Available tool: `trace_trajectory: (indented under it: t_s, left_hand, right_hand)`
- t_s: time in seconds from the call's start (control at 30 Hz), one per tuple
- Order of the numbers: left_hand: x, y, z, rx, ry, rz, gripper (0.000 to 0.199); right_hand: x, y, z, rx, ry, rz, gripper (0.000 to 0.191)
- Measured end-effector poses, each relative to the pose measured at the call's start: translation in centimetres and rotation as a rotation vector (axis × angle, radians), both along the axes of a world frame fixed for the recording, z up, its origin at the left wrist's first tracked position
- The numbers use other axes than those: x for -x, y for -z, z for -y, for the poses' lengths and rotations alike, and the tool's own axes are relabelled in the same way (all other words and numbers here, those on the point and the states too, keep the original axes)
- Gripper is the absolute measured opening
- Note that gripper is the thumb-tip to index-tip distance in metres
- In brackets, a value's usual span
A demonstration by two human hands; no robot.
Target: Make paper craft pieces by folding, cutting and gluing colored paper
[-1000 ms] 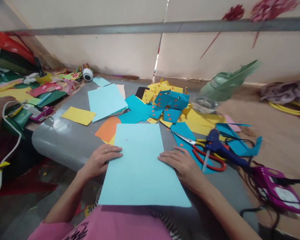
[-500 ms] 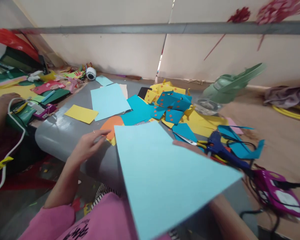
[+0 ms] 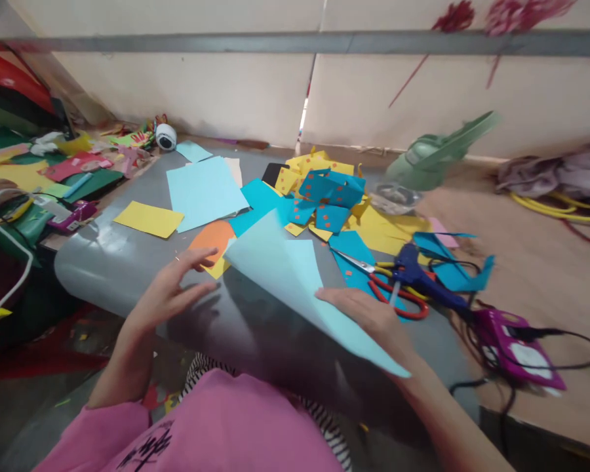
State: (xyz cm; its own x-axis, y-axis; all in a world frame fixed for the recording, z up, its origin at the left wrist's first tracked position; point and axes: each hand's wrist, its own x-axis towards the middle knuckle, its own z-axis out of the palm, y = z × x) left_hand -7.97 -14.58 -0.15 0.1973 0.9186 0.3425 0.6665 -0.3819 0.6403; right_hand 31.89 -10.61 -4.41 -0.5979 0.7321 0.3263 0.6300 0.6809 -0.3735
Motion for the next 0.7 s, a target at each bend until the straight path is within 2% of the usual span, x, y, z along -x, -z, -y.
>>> trace_trajectory:
  t_s: [0.07, 0.13, 0.23, 0.3, 0.4, 0.5, 0.7]
  left_hand:
    - [-0.3, 0.1, 0.6, 0.046, 0.209, -0.081, 0.062]
    - [-0.7, 0.6, 1.0, 0.085, 0.262, -0.138, 0.065]
    - [-1.0, 1.5, 1.0, 0.068, 0.25, -0.167, 0.038]
    - [-1.0, 1.9, 0.8, 0.045, 0.294, -0.171, 0.022]
    - [-1.1, 2.0, 0.6, 0.089, 0.336, -0.144, 0.027]
    - [-1.6, 1.9, 0.6, 0.222, 0.258, -0.143, 0.026]
    - [-3.4, 1.9, 0.2, 0.412, -0.123, -0.203, 0.032]
  right_hand:
    - [0.7, 0.2, 0.4, -0.005, -0.036, 0.032, 0.041]
    - [1.0, 0.4, 0.6, -0.013, -0.069, 0.082, 0.044]
    - [0.9, 0.6, 0.5, -0.01, -0.077, 0.113, 0.045]
    - [0.8, 0.6, 0.5, 0.009, -0.069, 0.103, 0.043]
    - [0.9, 0.1, 0.3, 0.073, -0.06, 0.075, 0.039]
    - [1.3, -0.6, -0.1, 0.149, -0.057, 0.025, 0.042]
    - [3.4, -1.7, -0.6, 0.325, 0.248, -0.023, 0.056]
